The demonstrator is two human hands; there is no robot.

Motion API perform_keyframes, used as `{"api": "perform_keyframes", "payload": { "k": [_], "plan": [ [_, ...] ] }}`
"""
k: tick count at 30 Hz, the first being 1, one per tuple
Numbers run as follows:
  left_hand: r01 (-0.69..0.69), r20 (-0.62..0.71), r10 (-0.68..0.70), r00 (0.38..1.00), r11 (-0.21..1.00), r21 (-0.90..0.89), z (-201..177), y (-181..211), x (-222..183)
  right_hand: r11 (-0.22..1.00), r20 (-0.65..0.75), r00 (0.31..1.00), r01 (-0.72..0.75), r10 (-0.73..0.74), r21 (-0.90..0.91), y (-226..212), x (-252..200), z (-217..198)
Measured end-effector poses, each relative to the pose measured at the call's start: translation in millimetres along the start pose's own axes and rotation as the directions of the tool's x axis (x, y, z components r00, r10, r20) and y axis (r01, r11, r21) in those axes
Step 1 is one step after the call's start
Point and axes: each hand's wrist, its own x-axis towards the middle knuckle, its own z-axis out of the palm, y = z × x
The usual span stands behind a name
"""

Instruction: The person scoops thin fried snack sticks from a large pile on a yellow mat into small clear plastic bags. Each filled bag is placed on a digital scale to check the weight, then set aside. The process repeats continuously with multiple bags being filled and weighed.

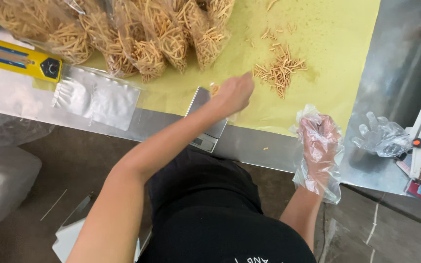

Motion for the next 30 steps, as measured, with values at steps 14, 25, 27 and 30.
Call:
{"api": "perform_keyframes", "payload": {
  "k": [14,25,27,30],
  "plan": [
    [0.482,-0.006,-0.632,0.775,0.598,-0.641,-3,-163,348,0.599,-0.188,0.889,0.114,-0.418,-0.793,71,5,-47],
    [0.283,-0.307,-0.628,0.715,0.661,-0.695,-44,-280,247,0.898,-0.143,0.988,-0.113,0.056,-0.425,54,47,-36],
    [-0.134,-0.670,-0.152,0.726,0.925,-0.356,-80,-259,195,0.897,-0.080,0.995,-0.083,0.053,-0.435,48,60,-30],
    [-0.032,-0.718,-0.522,0.461,0.799,-0.601,-127,-209,41,0.920,0.007,0.993,-0.104,0.115,-0.379,33,70,-13]
  ]
}}
